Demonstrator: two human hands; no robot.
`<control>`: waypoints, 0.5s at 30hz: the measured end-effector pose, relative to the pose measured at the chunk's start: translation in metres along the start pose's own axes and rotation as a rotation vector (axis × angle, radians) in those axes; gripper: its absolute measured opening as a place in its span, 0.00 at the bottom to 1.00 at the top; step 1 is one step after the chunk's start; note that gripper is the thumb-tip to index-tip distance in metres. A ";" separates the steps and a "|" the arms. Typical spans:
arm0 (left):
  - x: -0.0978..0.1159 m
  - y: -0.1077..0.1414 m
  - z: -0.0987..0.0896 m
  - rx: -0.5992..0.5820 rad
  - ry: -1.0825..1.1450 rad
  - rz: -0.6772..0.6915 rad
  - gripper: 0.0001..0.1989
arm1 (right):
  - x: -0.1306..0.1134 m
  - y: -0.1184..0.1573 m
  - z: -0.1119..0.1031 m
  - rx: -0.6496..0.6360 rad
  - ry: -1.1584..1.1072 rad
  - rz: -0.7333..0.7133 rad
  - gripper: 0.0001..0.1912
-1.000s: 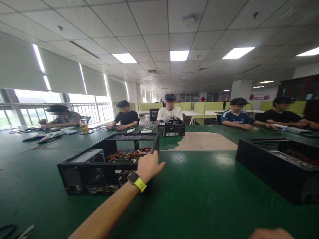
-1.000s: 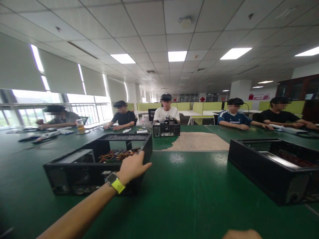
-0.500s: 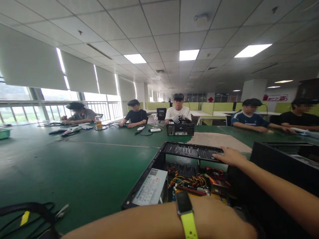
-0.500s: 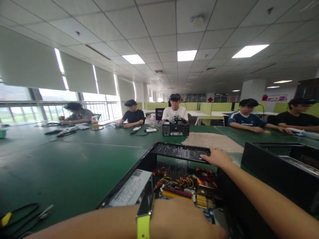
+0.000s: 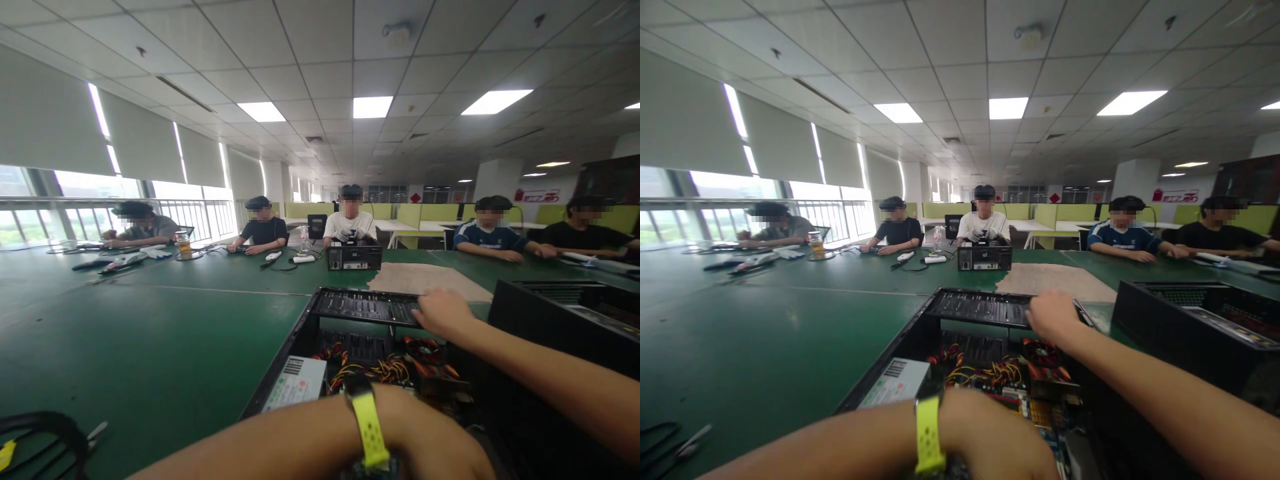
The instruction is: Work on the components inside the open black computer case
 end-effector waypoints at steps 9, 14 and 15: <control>-0.114 0.001 -0.011 -0.130 -0.432 -0.528 0.20 | -0.085 0.063 0.059 -0.293 0.014 -0.393 0.15; -0.122 -0.011 0.001 -0.023 -0.462 -0.571 0.24 | -0.086 0.061 0.077 -0.351 0.045 -0.455 0.19; -0.123 -0.013 0.002 0.006 -0.468 -0.574 0.23 | -0.087 0.061 0.078 -0.354 0.067 -0.460 0.18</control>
Point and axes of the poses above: each hand's wrist, its own y-axis away from the middle knuckle, its own z-axis out of the palm, x = y × z, the point moved 6 cm from there along -y, towards the middle knuckle, and after that the axes turned 4 degrees about -y, right-handed, at the moved point
